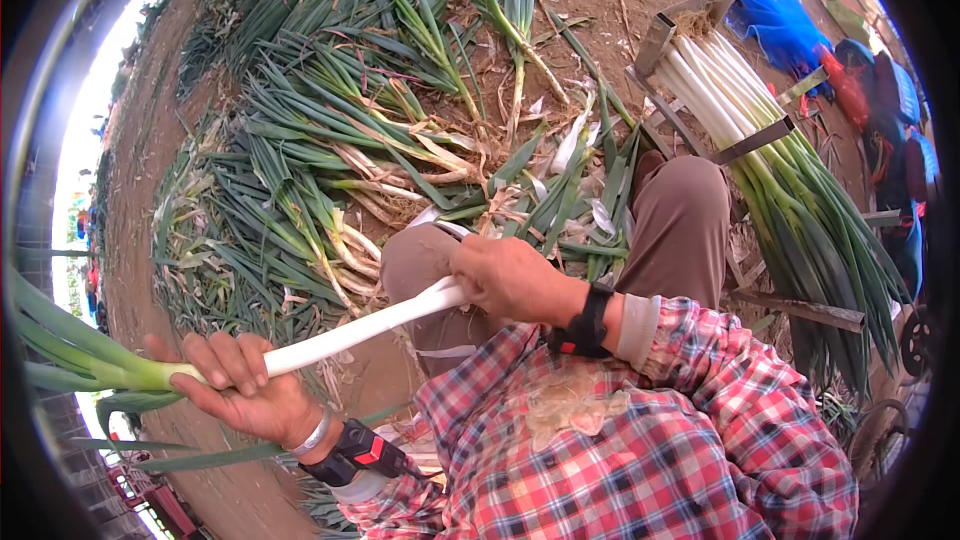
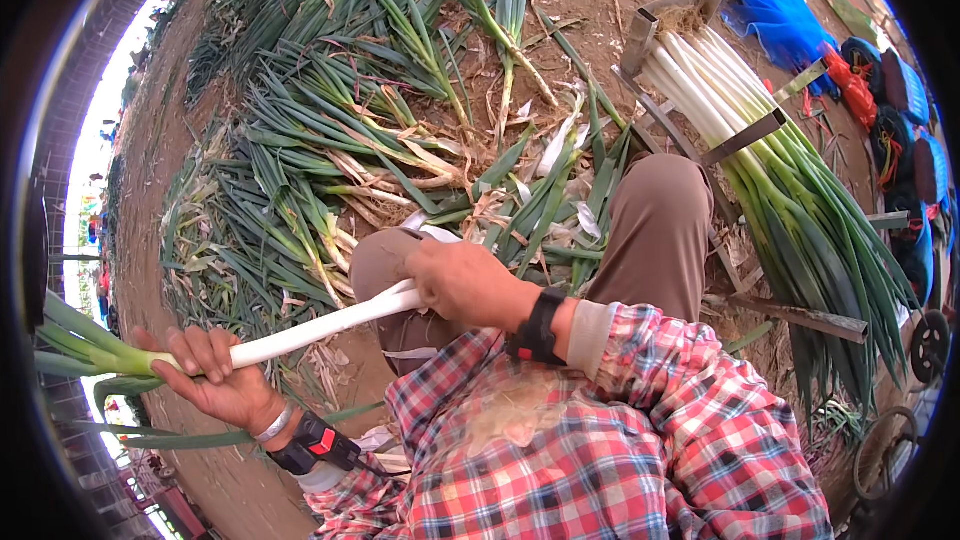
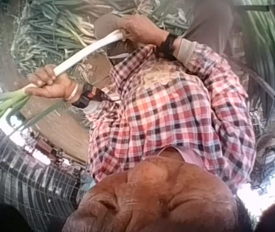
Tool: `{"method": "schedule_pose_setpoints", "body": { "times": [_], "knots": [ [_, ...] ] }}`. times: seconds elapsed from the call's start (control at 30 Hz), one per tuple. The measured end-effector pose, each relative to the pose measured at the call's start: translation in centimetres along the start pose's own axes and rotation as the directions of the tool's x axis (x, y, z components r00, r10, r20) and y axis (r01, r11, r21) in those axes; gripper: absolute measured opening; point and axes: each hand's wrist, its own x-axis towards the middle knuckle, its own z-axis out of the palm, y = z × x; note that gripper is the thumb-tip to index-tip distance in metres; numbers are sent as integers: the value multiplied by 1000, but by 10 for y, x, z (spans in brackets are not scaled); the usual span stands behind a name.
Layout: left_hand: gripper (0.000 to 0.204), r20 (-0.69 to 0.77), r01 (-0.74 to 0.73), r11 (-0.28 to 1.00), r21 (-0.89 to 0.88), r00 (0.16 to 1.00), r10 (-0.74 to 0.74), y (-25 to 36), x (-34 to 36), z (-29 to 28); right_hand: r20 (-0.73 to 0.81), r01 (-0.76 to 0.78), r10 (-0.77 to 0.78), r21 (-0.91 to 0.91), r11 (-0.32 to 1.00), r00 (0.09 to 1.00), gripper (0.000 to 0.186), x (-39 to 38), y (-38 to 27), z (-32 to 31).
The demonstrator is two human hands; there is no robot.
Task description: Cleaning and trimming green onions before placing them into a sorting rack.
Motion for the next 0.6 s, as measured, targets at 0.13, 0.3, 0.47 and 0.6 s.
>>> {"method": "schedule_pose_setpoints", "body": {
  "times": [0.13, 0.3, 0.47, 0.6],
  "knots": [
    [50, 122, 67, 998, -20, 991, -64, 6, 3, -7, -39, -314, 314, -228, 922, 949, 10, 1, 47, -5],
    [47, 117, 123, 991, -42, 986, -118, 12, -2, -23, -47, -163, 180, 251, 954, 983, 15, -13, 2, -33],
    [29, 217, 215, 956, -199, 961, -171, 9, 6, -26, 155, -124, 87, 244, 962, 984, 17, -16, -2, -22],
    [23, 384, 316, 882, -350, 907, -173, 13, 18, -19, 43, -9, 2, 174, 985, 999, 16, -14, -1, -17]
  ]
}}
